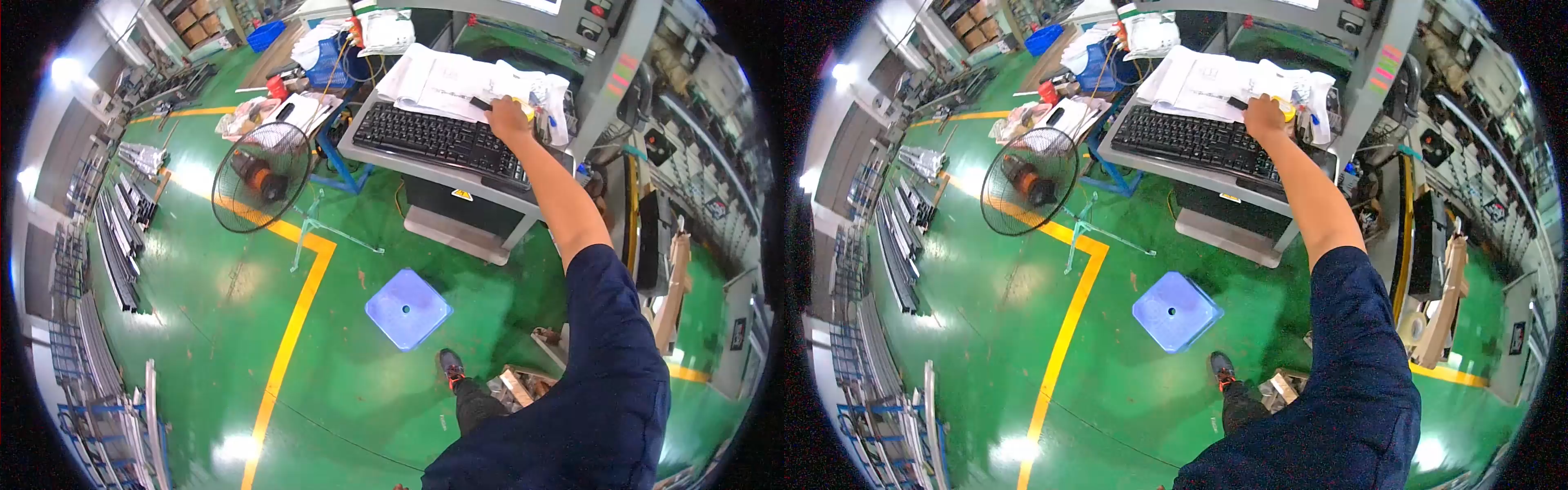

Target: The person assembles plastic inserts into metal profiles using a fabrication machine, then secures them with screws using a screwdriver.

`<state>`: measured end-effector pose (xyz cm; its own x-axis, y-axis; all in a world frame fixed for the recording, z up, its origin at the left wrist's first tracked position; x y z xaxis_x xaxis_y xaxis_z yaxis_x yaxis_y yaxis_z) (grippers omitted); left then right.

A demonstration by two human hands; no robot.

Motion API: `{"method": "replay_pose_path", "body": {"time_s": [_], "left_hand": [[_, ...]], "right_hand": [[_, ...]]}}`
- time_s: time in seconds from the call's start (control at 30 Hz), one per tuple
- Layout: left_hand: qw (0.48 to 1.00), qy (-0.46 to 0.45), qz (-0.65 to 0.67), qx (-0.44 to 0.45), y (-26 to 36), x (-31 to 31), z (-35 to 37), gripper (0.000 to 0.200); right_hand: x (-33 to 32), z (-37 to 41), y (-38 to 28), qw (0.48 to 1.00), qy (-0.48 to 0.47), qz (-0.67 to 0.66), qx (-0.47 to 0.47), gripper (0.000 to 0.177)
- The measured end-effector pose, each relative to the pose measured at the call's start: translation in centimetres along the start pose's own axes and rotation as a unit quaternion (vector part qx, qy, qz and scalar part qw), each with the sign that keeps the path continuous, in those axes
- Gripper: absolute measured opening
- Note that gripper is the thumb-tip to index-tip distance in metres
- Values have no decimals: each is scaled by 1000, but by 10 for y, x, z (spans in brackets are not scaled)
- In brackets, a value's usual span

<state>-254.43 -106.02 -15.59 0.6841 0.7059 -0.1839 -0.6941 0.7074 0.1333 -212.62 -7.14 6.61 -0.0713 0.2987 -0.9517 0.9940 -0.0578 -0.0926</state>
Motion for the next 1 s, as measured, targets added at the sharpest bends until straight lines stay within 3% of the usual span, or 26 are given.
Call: {"method": "replay_pose_path", "body": {"time_s": [0.1,0.2,0.4,0.57,0.67,0.77,0.8,0.83,0.9,1.0], "left_hand": [[998,16,-53,-8,19,6,11,75],[998,3,-41,44,24,-16,-34,60],[980,-6,-122,157,60,-45,-76,52],[929,-92,-258,248,111,-51,-148,53],[876,-112,-364,297,128,-42,-171,51],[796,-185,-468,335,125,-13,-166,46],[773,-206,-497,337,119,5,-160,45],[752,-223,-520,338,107,19,-152,45],[705,-272,-550,356,70,40,-129,44],[609,-364,-592,383,-18,89,-40,43]], "right_hand": [[-23,9,5,992,1,-123,6,26],[-39,37,14,963,70,-259,3,24],[-155,209,17,912,156,-379,4,26],[-216,446,68,813,151,-554,92,25],[-234,635,98,822,173,-509,185,29],[-202,824,122,843,151,-441,269,33],[-219,884,112,801,133,-468,349,31],[-205,941,116,826,152,-418,347,30],[-206,1036,106,752,105,-496,421,29],[-211,1134,101,618,115,-612,480,29]]}}
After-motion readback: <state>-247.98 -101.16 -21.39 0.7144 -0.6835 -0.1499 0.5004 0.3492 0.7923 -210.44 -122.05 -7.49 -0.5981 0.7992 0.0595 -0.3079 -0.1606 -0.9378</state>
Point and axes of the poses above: each hand's wrist, its own z-axis away from the middle knuckle, its own x-axis out of the palm, y = z × x, the point moved 7 cm from there along -z, towards the middle knuckle, and after that the axes turned 3 degrees about -y, right-handed, at the moved point
